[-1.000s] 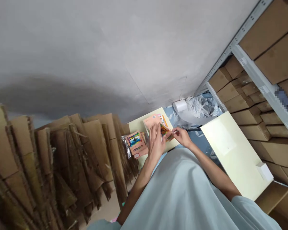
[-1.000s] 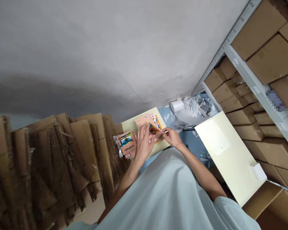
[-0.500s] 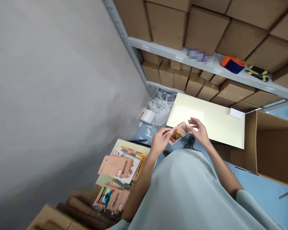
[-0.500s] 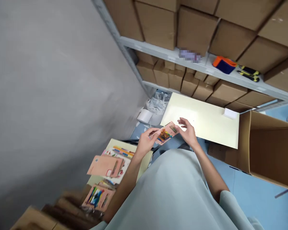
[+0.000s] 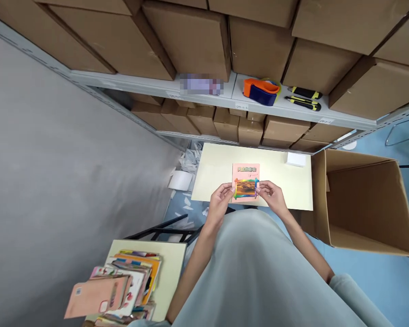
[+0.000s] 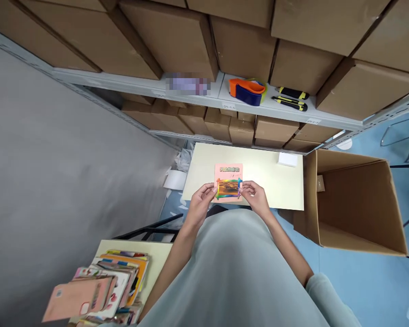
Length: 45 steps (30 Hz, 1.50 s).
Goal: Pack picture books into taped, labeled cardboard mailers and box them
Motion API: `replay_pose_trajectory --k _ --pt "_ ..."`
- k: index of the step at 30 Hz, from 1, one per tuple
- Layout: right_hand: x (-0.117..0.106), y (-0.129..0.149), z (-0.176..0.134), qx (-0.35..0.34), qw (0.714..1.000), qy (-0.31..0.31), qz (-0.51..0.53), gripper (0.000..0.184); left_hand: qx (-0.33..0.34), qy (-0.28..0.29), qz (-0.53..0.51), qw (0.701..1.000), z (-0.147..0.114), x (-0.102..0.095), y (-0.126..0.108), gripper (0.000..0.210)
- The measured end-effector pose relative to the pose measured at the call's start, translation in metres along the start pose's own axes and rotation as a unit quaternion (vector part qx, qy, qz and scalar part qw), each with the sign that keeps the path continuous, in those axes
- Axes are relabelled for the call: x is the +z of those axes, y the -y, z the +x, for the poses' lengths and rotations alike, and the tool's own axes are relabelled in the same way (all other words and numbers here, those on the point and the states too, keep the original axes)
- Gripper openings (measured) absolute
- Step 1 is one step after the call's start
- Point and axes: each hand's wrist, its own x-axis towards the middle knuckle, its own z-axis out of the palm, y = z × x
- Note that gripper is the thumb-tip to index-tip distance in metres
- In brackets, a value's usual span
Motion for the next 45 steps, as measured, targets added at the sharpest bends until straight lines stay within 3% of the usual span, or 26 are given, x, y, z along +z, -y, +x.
replay_pose_trajectory --k 5,13,24,29,32,34,37,42,45 --pt "-0.016 0.019 0.013 0.001 1.000 -0.007 -0.003 0.049 0.002 0.006 0.041 0.999 0.018 0.010 -0.017 0.045" --pt "-0.004 0.040 0.028 -0.016 0.999 -0.038 0.017 0.047 0.010 0.040 0.032 0.999 0.043 0.005 -0.047 0.047" --pt "0.027 0.053 0.032 -0.016 0.995 -0.079 0.064 0.046 0.005 0.063 0.026 0.998 0.061 -0.007 -0.044 0.052" --pt "0.035 0.040 0.043 -0.012 0.994 -0.103 0.024 0.055 0.023 0.021 0.014 0.999 0.056 -0.003 -0.047 0.050" --pt "0.038 0.036 0.046 -0.001 0.993 -0.098 0.062 0.057 0.042 0.017 -0.007 0.999 0.052 0.003 -0.052 0.051" --pt "0.039 0.037 0.046 0.027 0.989 -0.086 0.120 0.055 0.044 0.058 -0.027 0.997 0.052 0.006 -0.056 0.051" --pt "0.039 0.040 0.043 0.096 0.970 -0.021 0.224 0.052 0.040 0.109 -0.055 0.992 0.057 0.007 -0.059 0.051" --pt "0.049 0.035 0.036 0.182 0.921 0.070 0.337 0.046 -0.023 0.147 -0.106 0.983 0.066 0.009 -0.051 0.064" --pt "0.056 0.032 0.034 0.201 0.911 0.091 0.349 0.046 -0.048 0.129 -0.119 0.983 0.067 0.010 -0.043 0.061"
